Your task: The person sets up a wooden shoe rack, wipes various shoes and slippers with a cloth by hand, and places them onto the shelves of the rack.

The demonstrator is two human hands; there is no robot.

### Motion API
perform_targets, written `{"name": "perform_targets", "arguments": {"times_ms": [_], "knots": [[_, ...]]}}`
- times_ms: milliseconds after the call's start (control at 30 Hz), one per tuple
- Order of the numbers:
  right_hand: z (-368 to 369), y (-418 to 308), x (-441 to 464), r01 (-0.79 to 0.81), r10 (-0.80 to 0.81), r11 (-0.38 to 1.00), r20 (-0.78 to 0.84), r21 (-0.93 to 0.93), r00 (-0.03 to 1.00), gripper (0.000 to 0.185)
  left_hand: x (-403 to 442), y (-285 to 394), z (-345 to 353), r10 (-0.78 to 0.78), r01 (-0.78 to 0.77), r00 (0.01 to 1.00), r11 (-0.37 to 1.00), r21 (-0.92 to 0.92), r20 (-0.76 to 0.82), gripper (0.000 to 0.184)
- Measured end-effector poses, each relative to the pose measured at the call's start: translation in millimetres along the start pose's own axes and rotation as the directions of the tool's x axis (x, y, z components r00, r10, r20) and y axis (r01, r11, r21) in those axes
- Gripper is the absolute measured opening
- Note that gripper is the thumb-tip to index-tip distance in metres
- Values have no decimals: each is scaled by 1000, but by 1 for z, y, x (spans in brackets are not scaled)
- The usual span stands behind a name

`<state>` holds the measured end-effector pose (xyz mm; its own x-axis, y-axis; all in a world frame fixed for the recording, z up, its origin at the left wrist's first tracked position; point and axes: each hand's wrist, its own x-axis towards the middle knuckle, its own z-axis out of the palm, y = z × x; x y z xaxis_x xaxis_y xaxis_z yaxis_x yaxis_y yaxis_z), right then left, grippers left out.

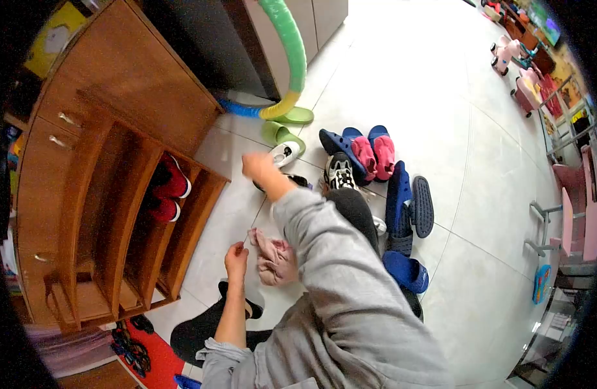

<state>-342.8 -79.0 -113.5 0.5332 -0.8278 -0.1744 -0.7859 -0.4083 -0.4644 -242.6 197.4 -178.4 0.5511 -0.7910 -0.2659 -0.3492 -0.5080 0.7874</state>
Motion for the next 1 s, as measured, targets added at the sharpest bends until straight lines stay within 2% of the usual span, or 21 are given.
{"name": "perform_targets", "arguments": {"times_ms": [33, 100, 200, 233, 300, 333, 367, 400, 467, 500, 533, 633, 700, 733, 767, 833, 867, 900, 933, 967, 1000], "knots": [[-38, -1, -1, 39, -38, 999, 31, -29, 999, 31, -4, 3, 0, 21, -21, 1000, 1000, -20, -6, 30], [-97, 15, -15, 190, -193, 979, -36, -70, 981, 34, -8, -2, 1, 61, -62, 998, 996, -58, -18, 30], [-141, 72, -59, 237, -221, 971, -232, 41, 947, 34, -17, 2, 0, 8, -9, 1000, 985, -173, -8, 28], [-143, 102, -77, 216, -200, 976, -261, 33, 944, 35, -21, 7, 0, -6, 6, 1000, 977, -212, 2, 28], [-139, 156, -138, 7, -9, 1000, -167, -9, 986, 35, -25, 7, 1, -38, 40, 999, 957, -288, 15, 26], [-123, 191, -167, -42, 42, 999, -113, 3, 993, 29, -25, 6, 1, -71, 76, 997, 952, -296, 28, 26], [-107, 220, -196, -63, 65, 992, 18, -113, 998, 24, -30, 5, 3, -110, 115, 993, 946, -303, 36, 26], [-75, 251, -218, -92, 96, 986, 22, -138, 995, 22, -37, 19, 2, -163, 174, 984, 961, -214, 65, 28], [-27, 280, -250, -216, 212, 976, 116, 25, 970, 29, -34, 14, 11, -187, 206, 976, 957, -203, 110, 28], [-3, 281, -258, -269, 265, 963, 140, 9, 954, 32, -26, 12, 15, -195, 218, 972, 956, -196, 130, 28], [13, 272, -264, -323, 311, 942, 128, 92, 942, 35, -21, 9, 22, -174, 196, 977, 962, -189, 127, 28], [64, 248, -247, -414, 396, 863, 120, 289, 910, 63, -11, 14, 37, -165, 194, 974, 962, -193, 156, 27], [87, 231, -231, -449, 468, 832, 23, 327, 884, 75, -2, 13, 45, -162, 201, 968, 957, -208, 193, 26], [73, 216, -225, -496, 483, 826, 115, 267, 868, 80, -5, 31, 47, -158, 204, 966, 954, -222, 205, 23], [74, 209, -220, -496, 479, 840, 128, 222, 869, 81, -10, 57, 47, -146, 185, 969, 964, -192, 197, 24], [82, 204, -214, -511, 500, 838, 107, 192, 860, 80, -2, 57, 54, -161, 210, 966, 946, -245, 204, 29], [93, 206, -216, -450, 464, 869, -22, 205, 886, 77, 15, 32, 60, -153, 238, 949, 921, -308, 274, 31], [93, 202, -216, -453, 472, 868, -57, 204, 880, 76, 36, -5, 72, -139, 270, 929, 889, -370, 343, 32], [101, 203, -220, -372, 414, 900, -184, 227, 891, 74, 51, -26, 86, -69, 197, 928, 925, -325, 367, 36], [109, 206, -225, -286, 352, 928, -309, 239, 884, 71, 58, 10, 96, -157, 209, 918, 972, -107, 363, 42], [115, 208, -229, -291, 366, 914, -267, 282, 892, 67, 67, 17, 110, -70, 116, 929, 988, -105, 364, 46]]}}
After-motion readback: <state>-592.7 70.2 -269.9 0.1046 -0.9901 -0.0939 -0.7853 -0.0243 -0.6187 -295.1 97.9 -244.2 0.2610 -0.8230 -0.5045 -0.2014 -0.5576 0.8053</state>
